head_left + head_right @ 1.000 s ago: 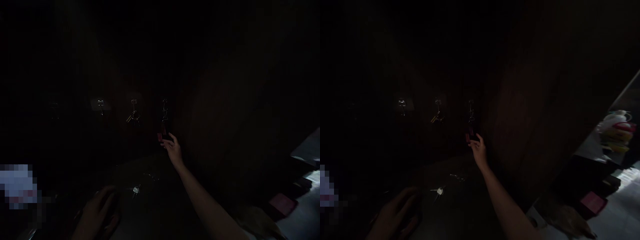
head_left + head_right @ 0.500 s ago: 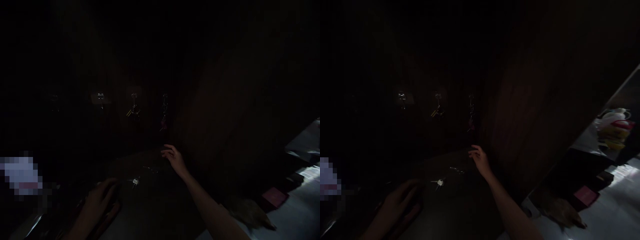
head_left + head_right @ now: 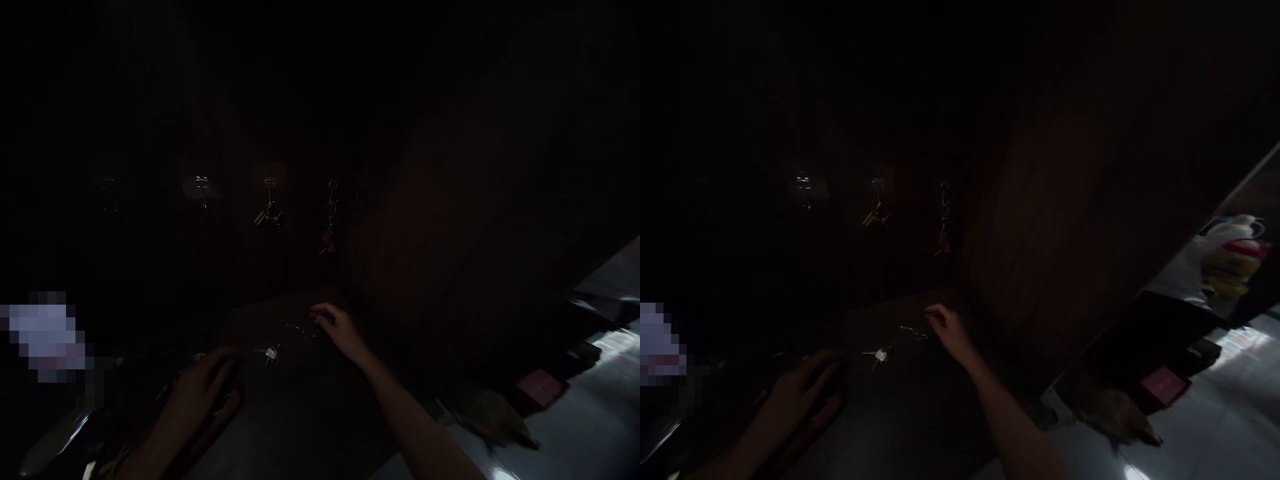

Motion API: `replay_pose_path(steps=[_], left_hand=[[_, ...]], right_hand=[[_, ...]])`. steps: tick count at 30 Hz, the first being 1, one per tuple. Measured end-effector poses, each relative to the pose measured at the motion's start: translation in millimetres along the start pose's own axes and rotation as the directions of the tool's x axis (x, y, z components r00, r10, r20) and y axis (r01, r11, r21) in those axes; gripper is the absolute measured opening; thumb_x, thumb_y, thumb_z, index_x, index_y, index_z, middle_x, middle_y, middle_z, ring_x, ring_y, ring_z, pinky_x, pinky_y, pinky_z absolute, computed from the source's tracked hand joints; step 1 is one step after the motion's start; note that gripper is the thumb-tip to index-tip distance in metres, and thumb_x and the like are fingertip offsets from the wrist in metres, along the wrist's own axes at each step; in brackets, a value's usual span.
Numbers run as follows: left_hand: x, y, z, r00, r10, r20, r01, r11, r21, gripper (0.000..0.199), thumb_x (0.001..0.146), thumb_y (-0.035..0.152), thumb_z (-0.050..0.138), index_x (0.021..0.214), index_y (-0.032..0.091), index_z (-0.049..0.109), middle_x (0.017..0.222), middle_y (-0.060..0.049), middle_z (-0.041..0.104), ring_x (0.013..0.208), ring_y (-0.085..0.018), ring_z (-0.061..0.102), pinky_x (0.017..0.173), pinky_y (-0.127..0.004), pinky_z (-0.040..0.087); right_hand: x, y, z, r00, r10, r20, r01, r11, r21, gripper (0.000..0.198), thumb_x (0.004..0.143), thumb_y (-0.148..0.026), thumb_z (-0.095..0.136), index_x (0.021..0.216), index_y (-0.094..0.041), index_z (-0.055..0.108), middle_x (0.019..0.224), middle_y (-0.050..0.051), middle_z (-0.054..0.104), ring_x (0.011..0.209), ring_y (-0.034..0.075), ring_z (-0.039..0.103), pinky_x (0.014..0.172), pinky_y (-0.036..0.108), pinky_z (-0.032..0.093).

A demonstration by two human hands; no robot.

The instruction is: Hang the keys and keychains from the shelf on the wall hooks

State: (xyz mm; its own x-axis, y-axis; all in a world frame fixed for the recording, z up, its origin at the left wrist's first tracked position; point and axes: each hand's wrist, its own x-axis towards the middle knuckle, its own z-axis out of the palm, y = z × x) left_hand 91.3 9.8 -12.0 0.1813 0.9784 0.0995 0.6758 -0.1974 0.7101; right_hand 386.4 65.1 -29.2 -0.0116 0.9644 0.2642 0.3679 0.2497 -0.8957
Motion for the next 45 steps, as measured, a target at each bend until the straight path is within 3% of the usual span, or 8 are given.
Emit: replay_pose_path(steps=[4,8,15,22,29,33,39,45], left_hand=[[-2,5,-2,1.000,-0.026,-0.005,0.026,1.000,0.003,0.030,0.084,0.039,0.039,0.099,0.028,0.062,0.099,0.001,0.070,0.092,-0.019,0.065,0.078,-0.028,0.050],[-2,8,-4,0.999,-0.035,-0.004,0.036,0.999,0.017,0.030,0.085,0.039,0.037,0.099,0.028,0.062,0.096,0.002,0.071,0.089,-0.017,0.066,0.076,-0.025,0.051],[1,2,-3,0.997,-0.030,-0.074,0.033,0.999,0.036,0.029,0.082,0.038,0.041,0.096,0.029,0.065,0.095,0.003,0.072,0.089,-0.018,0.067,0.076,-0.025,0.051],[2,1,-2,0.997,-0.048,-0.062,0.051,0.998,0.048,0.030,0.082,0.039,0.042,0.097,0.029,0.065,0.097,0.003,0.072,0.089,-0.017,0.067,0.076,-0.024,0.052],[5,-12,3,0.999,-0.028,-0.041,0.029,0.999,0.029,0.029,0.081,0.038,0.043,0.099,0.030,0.064,0.097,0.003,0.071,0.089,-0.018,0.067,0.077,-0.025,0.051],[5,-13,3,0.999,-0.036,-0.027,0.036,0.999,0.024,0.029,0.081,0.037,0.043,0.098,0.029,0.064,0.100,0.002,0.071,0.091,-0.018,0.066,0.080,-0.026,0.051],[4,-4,1,0.998,-0.024,-0.051,0.026,0.999,0.034,0.029,0.081,0.038,0.042,0.094,0.029,0.066,0.096,0.002,0.072,0.091,-0.019,0.066,0.079,-0.026,0.051],[3,1,0,0.998,-0.029,-0.051,0.030,0.999,0.032,0.028,0.081,0.036,0.042,0.094,0.030,0.066,0.094,0.003,0.073,0.089,-0.019,0.067,0.078,-0.026,0.051]], right_hand=[[-1,-1,-15,0.999,0.012,0.037,-0.006,0.989,-0.150,0.016,0.077,-0.024,0.051,0.084,-0.021,0.065,0.088,0.002,0.069,0.085,0.019,0.062,0.076,0.032,0.046],[-4,3,-34,0.988,0.064,0.141,-0.037,0.981,-0.188,0.015,0.076,-0.028,0.056,0.083,-0.023,0.068,0.088,0.001,0.068,0.082,0.020,0.061,0.077,0.034,0.045],[-8,12,-43,0.934,-0.044,0.355,0.117,0.975,-0.188,0.025,0.069,-0.015,0.061,0.089,-0.028,0.071,0.102,0.003,0.062,0.101,0.021,0.056,0.093,0.039,0.039],[-5,14,-41,0.948,-0.062,0.314,0.118,0.980,-0.162,0.010,0.076,-0.025,0.061,0.078,-0.024,0.071,0.093,0.003,0.063,0.093,0.020,0.059,0.090,0.037,0.042],[-9,8,-47,0.941,-0.004,0.337,0.065,0.983,-0.172,0.028,0.069,-0.012,0.060,0.092,-0.026,0.068,0.103,0.002,0.062,0.097,0.020,0.057,0.089,0.037,0.042],[-8,14,-46,0.947,-0.028,0.319,0.091,0.979,-0.182,0.023,0.067,-0.011,0.061,0.084,-0.025,0.069,0.104,0.003,0.061,0.100,0.020,0.056,0.092,0.037,0.040],[-3,23,-41,0.960,-0.102,0.261,0.158,0.966,-0.205,0.014,0.075,-0.020,0.060,0.083,-0.026,0.070,0.094,0.003,0.063,0.092,0.019,0.058,0.088,0.036,0.043],[-5,22,-37,0.971,-0.078,0.226,0.142,0.948,-0.284,0.023,0.072,-0.019,0.064,0.093,-0.028,0.068,0.100,0.003,0.062,0.097,0.020,0.057,0.089,0.036,0.042]])
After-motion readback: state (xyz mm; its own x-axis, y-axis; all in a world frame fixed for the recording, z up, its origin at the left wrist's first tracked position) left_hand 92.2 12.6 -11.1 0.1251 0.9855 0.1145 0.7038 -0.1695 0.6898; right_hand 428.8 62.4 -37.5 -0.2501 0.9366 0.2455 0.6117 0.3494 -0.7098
